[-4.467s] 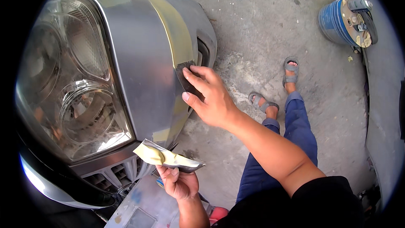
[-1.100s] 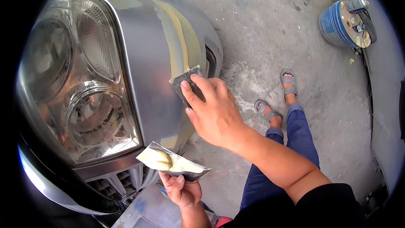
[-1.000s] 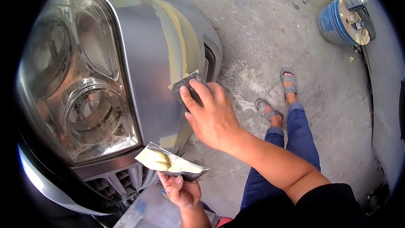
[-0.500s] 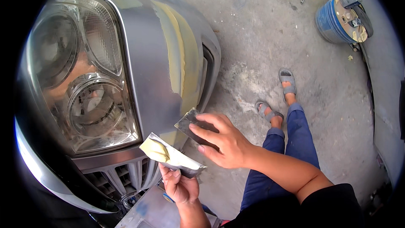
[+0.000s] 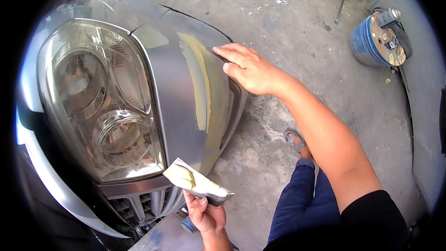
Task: The person applies a yellowish body filler paste to the front bumper of a silver car using a metal spreader. They repeatedly scoop the filler from a container and spread it across the bumper surface, smoothing it out to cover a specific area.
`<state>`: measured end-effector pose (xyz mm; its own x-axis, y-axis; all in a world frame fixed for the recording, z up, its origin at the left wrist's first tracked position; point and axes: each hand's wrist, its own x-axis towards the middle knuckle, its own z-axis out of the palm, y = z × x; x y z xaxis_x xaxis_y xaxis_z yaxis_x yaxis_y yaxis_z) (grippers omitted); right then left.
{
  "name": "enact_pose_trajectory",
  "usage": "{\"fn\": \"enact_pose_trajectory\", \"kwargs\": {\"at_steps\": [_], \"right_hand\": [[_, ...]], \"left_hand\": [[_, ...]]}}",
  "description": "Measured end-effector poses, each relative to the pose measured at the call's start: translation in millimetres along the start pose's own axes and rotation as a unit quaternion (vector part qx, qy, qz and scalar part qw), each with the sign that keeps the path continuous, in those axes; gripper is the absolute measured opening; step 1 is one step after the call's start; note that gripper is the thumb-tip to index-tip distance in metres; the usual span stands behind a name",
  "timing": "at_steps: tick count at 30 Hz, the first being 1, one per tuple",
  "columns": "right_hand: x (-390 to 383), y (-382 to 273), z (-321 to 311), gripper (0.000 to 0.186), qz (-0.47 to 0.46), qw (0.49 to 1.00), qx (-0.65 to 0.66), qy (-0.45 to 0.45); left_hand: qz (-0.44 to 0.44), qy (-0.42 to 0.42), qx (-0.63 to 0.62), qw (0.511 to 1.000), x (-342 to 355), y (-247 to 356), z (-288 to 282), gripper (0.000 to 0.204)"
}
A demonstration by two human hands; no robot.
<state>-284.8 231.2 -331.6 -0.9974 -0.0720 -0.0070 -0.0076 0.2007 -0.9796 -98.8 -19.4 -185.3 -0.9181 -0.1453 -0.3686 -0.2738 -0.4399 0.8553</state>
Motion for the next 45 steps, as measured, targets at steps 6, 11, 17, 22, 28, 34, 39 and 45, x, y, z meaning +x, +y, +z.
{"fn": "enact_pose_trajectory", "kwargs": {"at_steps": [6,11,17,22,28,34,39,45], "right_hand": [[38,-30,-6,0.043,-0.023,0.998,-0.046,-0.048],[-30,-59,28,0.040,-0.021,0.998,-0.056,0.022],[-92,-75,94,0.043,-0.023,0.988,-0.136,0.074],[-127,-61,147,0.048,-0.022,0.979,-0.174,0.105],[-154,-57,138,0.048,-0.030,0.985,-0.160,0.053],[-56,-8,34,0.041,0.013,0.995,-0.003,0.101],[45,21,-11,0.041,0.035,0.996,0.068,-0.052],[114,4,-27,0.042,0.033,0.986,0.071,-0.145]], "left_hand": [[0.011,0.013,-0.017,1.000,-2,-3,9,0.065],[0.017,0.003,-0.027,1.000,-2,-4,9,0.065],[0.013,-0.005,-0.029,0.999,-3,-5,-5,0.064],[0.013,-0.025,-0.019,0.999,-8,-3,-12,0.064],[0.019,-0.010,-0.011,1.000,-10,-2,-17,0.065],[0.012,-0.025,-0.023,0.999,-11,-3,-8,0.067],[0.019,0.007,-0.017,1.000,-4,-6,9,0.067],[0.035,0.038,-0.012,0.999,3,-8,38,0.065]]}}
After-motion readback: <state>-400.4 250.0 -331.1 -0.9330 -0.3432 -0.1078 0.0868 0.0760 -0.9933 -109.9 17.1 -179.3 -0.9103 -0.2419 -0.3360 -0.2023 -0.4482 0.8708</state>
